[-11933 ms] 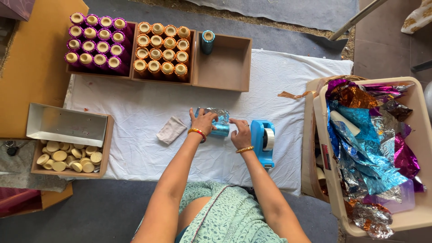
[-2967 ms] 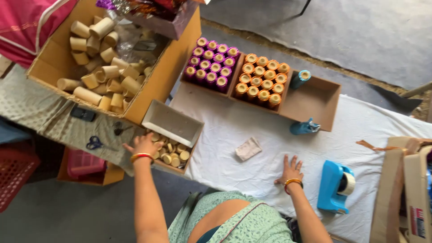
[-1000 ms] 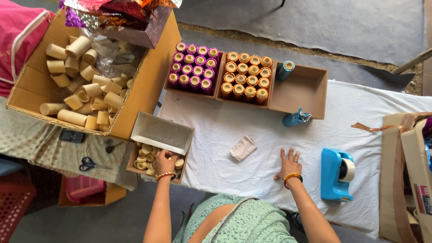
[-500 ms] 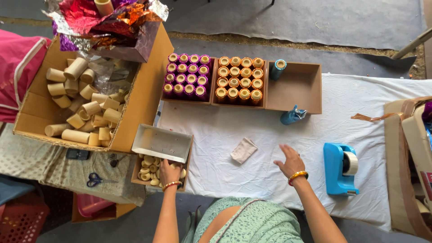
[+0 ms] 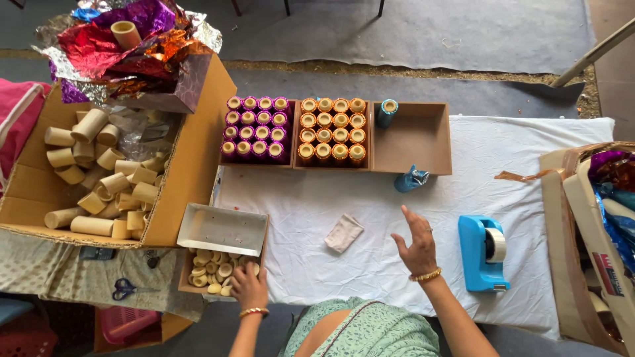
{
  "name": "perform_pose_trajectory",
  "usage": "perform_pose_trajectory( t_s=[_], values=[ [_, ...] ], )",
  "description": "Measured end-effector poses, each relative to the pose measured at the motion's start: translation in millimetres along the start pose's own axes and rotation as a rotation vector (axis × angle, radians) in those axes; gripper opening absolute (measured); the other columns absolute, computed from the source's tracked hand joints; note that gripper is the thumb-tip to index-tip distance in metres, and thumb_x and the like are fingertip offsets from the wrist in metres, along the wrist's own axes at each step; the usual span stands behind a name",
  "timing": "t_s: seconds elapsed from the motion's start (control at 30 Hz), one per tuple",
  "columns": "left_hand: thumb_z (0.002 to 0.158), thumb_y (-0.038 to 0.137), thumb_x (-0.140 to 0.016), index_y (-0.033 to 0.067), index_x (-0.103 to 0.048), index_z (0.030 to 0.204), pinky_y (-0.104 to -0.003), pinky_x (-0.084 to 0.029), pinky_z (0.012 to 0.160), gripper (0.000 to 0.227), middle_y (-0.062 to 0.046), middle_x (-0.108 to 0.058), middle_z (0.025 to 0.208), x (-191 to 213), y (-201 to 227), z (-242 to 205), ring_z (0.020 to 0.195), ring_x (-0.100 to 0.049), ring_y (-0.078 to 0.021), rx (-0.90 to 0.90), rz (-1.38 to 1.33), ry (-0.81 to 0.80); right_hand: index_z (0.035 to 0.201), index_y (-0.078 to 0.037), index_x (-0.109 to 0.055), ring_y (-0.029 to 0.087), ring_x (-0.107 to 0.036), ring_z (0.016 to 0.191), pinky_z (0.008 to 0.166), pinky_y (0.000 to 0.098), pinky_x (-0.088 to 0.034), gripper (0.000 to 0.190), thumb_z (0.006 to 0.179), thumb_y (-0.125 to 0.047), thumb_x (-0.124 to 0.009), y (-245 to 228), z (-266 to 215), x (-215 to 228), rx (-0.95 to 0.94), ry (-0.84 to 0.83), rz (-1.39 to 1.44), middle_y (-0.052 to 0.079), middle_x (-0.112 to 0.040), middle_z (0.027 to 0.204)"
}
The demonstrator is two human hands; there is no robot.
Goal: The person sits at a table and wraps small cylindrical candle holders with shiny metallic foil. They pick up a holder, wrap it with foil from a nearby container, and place the wrapped item into a cardboard box. The person repeats this process for multiple holders.
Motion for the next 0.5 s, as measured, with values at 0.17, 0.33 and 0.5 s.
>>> perform_pose_trajectory(
  t_s=[0.17,0.33,0.5],
  values=[
    [0.09,0.047,-0.061,0.0218,-0.063,0.119,-0.054,-0.042,0.094,0.039,-0.008,-0.055,0.123,12.0,12.7,-7.6,0.118,-0.051,-0.0324,-0.041,0.151,0.024,0.149,-0.006,-0.048,0.035,-0.055,0.13,0.111,0.0445,-0.045,0.077,0.081,-0.014,-0.08,-42.3,29.8,26.3,0.118,0.118,0.005,0.018,-0.061,0.139],
    [0.098,0.039,-0.056,0.0218,-0.065,0.115,-0.053,-0.042,0.097,0.026,-0.008,-0.055,0.12,16.1,4.6,4.5,0.114,-0.052,-0.0312,-0.05,0.04,0.057,0.153,-0.007,-0.042,0.033,-0.052,0.137,0.117,0.044,-0.043,0.076,0.087,-0.013,-0.079,-82.1,64.7,79.0,0.279,0.322,0.008,0.017,-0.057,0.146],
    [0.1,0.035,-0.056,0.014,-0.066,0.112,-0.049,-0.045,0.09,0.027,-0.009,-0.06,0.108,23.0,-0.4,18.3,0.103,-0.056,-0.0327,-0.083,-0.093,0.182,0.155,-0.008,-0.038,0.031,-0.051,0.138,0.12,0.0426,-0.046,0.072,0.095,-0.006,-0.078,-105.0,63.9,116.6,0.325,0.515,0.035,0.014,-0.057,0.146]
  ],
)
Point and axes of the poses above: each hand's wrist, its own z-axis towards the middle knuckle, its own x-axis out of the back of the hand, y = z × x, the point moved 3 cm from there along z, towards the middle knuckle
